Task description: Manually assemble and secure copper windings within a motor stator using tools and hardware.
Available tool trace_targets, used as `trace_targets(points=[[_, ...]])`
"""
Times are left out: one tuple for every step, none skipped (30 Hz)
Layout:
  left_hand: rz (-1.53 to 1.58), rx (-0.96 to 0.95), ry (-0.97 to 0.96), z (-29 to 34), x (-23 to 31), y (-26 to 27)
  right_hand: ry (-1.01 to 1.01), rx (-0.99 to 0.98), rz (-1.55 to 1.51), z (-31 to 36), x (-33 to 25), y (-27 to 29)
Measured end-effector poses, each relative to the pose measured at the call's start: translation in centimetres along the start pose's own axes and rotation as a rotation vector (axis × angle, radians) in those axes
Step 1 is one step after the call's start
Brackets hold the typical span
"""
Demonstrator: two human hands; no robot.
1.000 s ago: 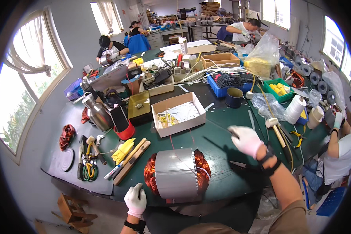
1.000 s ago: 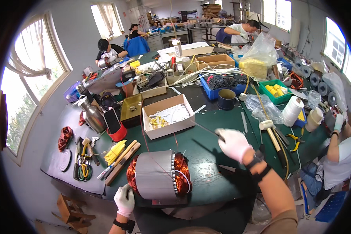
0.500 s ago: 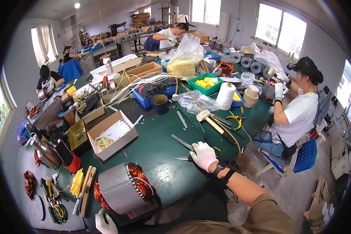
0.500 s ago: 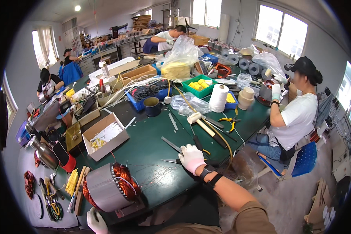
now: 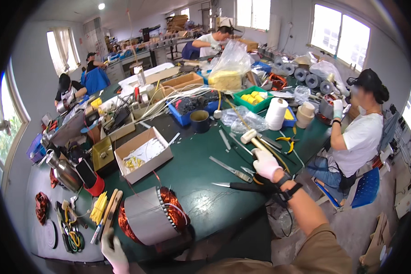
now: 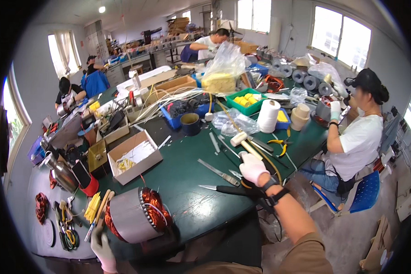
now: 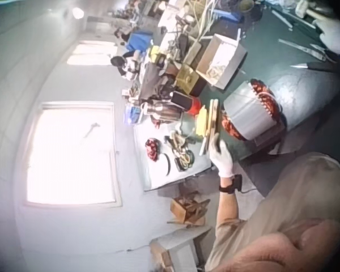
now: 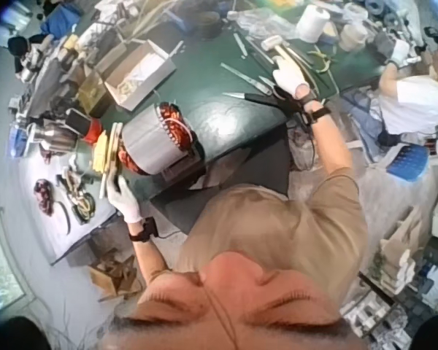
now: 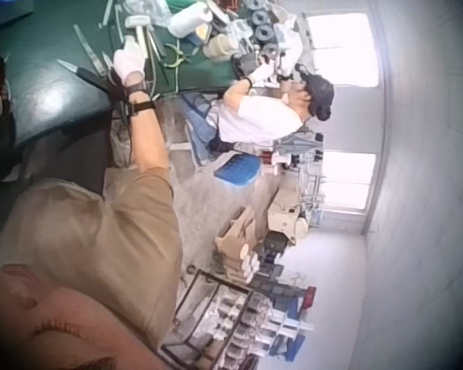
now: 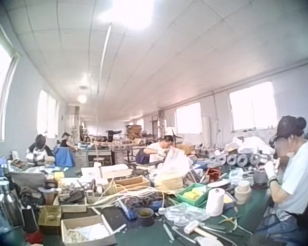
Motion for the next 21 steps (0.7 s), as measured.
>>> trace_targets(points=[[0.034, 0.003, 0.090, -0.8, 2.2, 0.4, 0.033, 0.008, -0.179, 0.7, -1.2, 0.7], [0.031, -0.014, 0.026, -1.6, 5.8, 0.6, 0.064, 0.009, -0.368, 1.5, -2.7, 1.4], [0.016, -0.012, 0.004, -2.6, 7.5, 0.4, 0.089, 0.013, -0.515, 2.3, -3.4, 1.6], [0.080, -0.012, -0.019, -3.6, 9.5, -0.9, 0.100, 0.015, -0.668, 3.3, -3.4, 1.6], [0.166, -0.023, 0.009, -4.4, 10.4, -2.1, 0.097, -0.072, -0.714, 3.8, -3.3, 2.2], [0.169, -0.023, -0.035, -5.3, 11.2, -3.1, -0.031, -0.210, -0.742, 4.5, -3.2, 2.8], [0.126, -0.054, -0.127, -5.9, 13.3, -4.3, 0.022, -0.218, -0.601, 5.0, -3.7, 3.6], [0.160, -0.102, -0.141, -6.3, 14.1, -5.2, 0.077, -0.222, -0.467, 5.4, -4.3, 4.3], [0.191, -0.138, -0.111, -6.4, 14.7, -6.0, 0.127, -0.258, -0.508, 6.0, -5.1, 5.0], [0.221, -0.169, -0.079, -6.3, 15.1, -6.7, 0.182, -0.291, -0.551, 6.4, -6.0, 5.1], [0.087, -0.111, -0.119, -6.0, 15.4, -7.4, 0.335, -0.297, -0.654, 6.8, -6.7, 5.0], [-0.048, -0.049, -0.166, -5.9, 15.7, -8.0, 0.402, -0.344, -0.728, 6.9, -7.3, 4.7], [-0.001, -0.050, -0.120, -5.8, 15.1, -8.0, 0.484, -0.367, -0.705, 6.9, -7.8, 4.2], [0.045, -0.046, -0.073, -5.8, 14.4, -7.3, 0.569, -0.388, -0.680, 6.6, -8.2, 3.7], [0.037, -0.065, -0.088, -6.2, 14.1, -7.2, 0.549, -0.388, -0.707, 6.2, -8.3, 3.2], [0.079, -0.039, -0.050, -5.9, 14.3, -7.8, 0.615, -0.410, -0.577, 5.8, -8.4, 2.5], [0.073, -0.042, -0.091, -6.0, 14.1, -8.0, 0.685, -0.431, -0.445, 5.4, -8.6, 1.8], [0.068, -0.044, -0.131, -6.1, 13.8, -8.0, 0.678, -0.436, -0.470, 5.0, -8.8, 1.0], [0.046, -0.051, -0.130, -6.2, 13.8, -8.0, 0.711, -0.446, -0.467, 4.6, -9.0, 0.3], [0.066, -0.075, -0.125, -6.1, 13.9, -7.9, 0.749, -0.460, -0.464, 4.2, -9.3, -0.4], [0.089, -0.097, -0.120, -6.1, 13.9, -7.9, 0.735, -0.566, -0.435, 3.5, -9.8, -0.2]])
Point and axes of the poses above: each hand's wrist, its own z-axis away from the middle knuckle, its own y-axis out of the back of the hand, x = y × z, the point moved 1 cm from there along -z, towards the middle knuckle, and after that the axes turned 4 degrees about y, right-handed, at the moved point
